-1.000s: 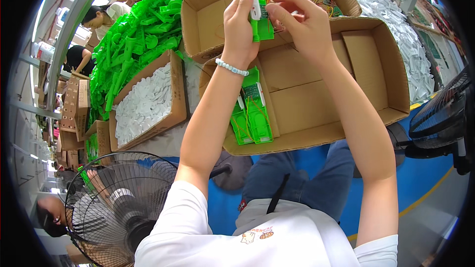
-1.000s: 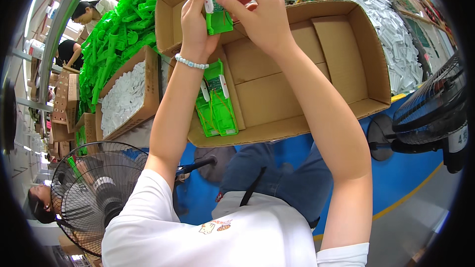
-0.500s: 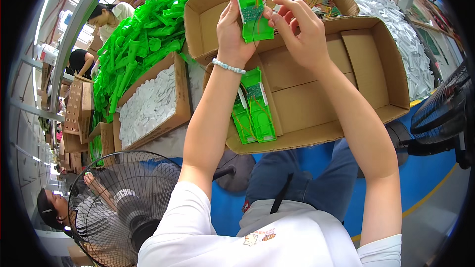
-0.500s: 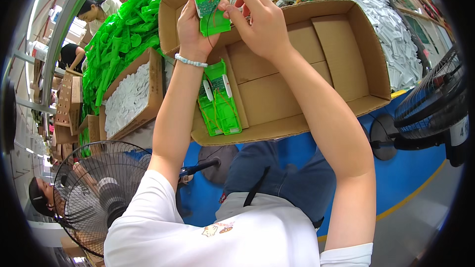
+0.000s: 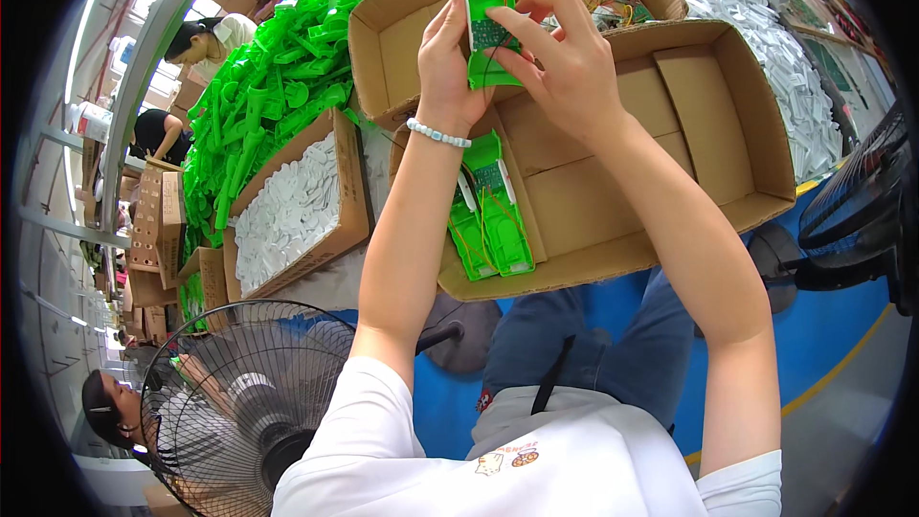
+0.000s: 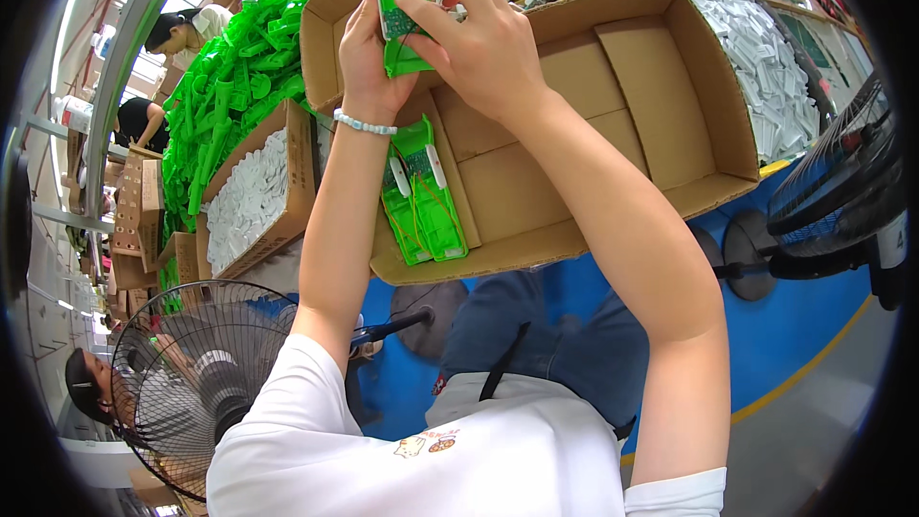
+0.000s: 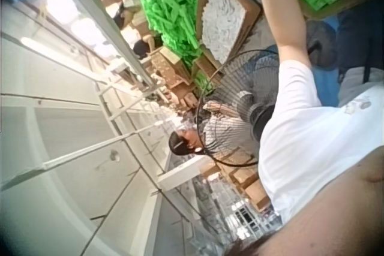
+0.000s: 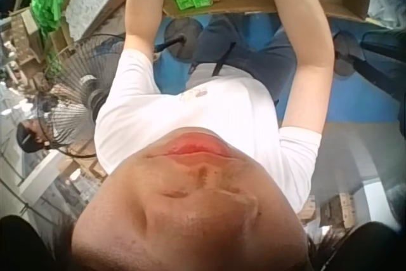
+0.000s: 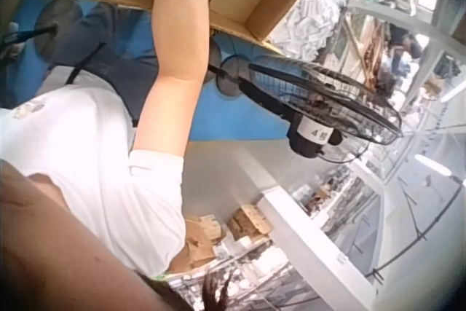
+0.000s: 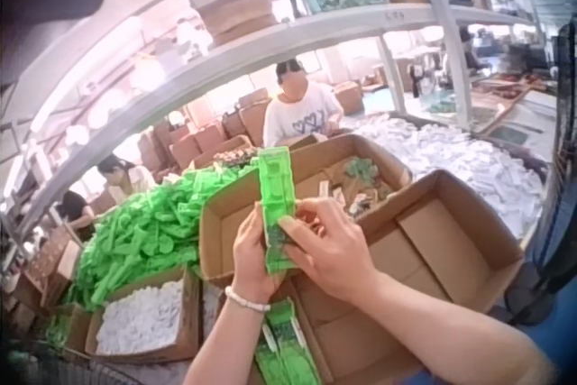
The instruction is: The person places a cardboard box on the table, fits circuit boards, wires, and switches into plastic flashlight casings by hand, and arranges the assembled casings in the box.
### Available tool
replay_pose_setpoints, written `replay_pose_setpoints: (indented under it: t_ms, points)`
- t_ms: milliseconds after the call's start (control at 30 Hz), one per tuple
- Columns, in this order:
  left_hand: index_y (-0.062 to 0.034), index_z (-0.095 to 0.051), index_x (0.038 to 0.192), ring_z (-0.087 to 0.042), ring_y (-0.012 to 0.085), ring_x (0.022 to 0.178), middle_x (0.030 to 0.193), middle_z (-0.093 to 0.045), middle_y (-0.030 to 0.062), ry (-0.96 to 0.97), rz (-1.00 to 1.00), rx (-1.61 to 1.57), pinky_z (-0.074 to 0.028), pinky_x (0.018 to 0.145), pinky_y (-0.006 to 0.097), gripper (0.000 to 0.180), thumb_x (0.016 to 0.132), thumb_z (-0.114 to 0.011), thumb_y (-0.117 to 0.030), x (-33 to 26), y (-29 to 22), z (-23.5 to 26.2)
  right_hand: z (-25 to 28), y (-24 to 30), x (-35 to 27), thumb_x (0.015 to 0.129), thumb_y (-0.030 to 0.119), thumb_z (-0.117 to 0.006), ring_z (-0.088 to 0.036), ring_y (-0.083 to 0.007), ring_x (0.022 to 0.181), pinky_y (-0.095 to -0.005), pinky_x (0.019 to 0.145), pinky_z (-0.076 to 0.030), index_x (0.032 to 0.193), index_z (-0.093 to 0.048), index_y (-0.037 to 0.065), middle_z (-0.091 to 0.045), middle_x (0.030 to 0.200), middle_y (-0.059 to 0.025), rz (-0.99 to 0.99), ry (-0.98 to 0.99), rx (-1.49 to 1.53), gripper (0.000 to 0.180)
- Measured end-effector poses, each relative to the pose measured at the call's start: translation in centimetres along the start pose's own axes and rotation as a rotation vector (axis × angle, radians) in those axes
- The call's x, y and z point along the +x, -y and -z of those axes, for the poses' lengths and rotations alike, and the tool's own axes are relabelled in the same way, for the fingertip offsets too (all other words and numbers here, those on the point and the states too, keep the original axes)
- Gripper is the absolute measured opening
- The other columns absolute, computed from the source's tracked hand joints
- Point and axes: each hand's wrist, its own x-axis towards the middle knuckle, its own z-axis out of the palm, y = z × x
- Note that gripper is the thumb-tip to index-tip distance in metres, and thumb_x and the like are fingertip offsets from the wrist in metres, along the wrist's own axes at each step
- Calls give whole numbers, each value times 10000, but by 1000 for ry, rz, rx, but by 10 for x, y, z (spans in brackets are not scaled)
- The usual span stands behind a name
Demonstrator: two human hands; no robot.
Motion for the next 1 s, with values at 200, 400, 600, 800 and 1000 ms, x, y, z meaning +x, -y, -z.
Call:
replay_pose_setpoints:
  t_ms: [200,400,600,800,1000]
  points:
    - [25,-567,1131,-653,258,708,933,-642,152,14,13,-36,-575,613,392,390,1047,-382,-308,-1,-1,-2,2,1,3,703,184,-793,-568,-179,825,-323,614,-526,1055,-660,157,-548,967,-6,4,-16,15,377]
    - [36,-547,1081,-651,267,676,897,-633,158,76,1,91,-605,583,396,397,1053,-355,-310,0,0,-8,7,-2,0,707,213,-792,-572,-179,809,-316,629,-529,1046,-657,142,-557,961,-7,-33,-11,8,372]
    - [22,-542,1097,-653,272,685,898,-642,174,-49,-41,135,-589,630,397,400,1056,-323,-310,3,6,-8,4,-5,5,757,169,-773,-562,-154,730,-295,593,-499,1071,-658,116,-567,982,-26,-75,12,98,339]
    - [-25,-544,1189,-618,279,951,1111,-624,160,-65,-23,-188,-531,854,423,439,1054,-287,-355,13,6,23,7,-7,-2,823,129,-696,-575,-150,748,-301,594,-487,1046,-663,123,-569,989,-29,-171,27,188,225]
    - [-11,-533,1208,-593,294,980,1203,-589,171,-53,12,-378,-515,887,429,460,1054,-267,-353,12,7,35,3,-5,-9,797,154,-689,-604,-190,819,-356,671,-520,964,-681,146,-561,969,-22,-71,83,118,167]
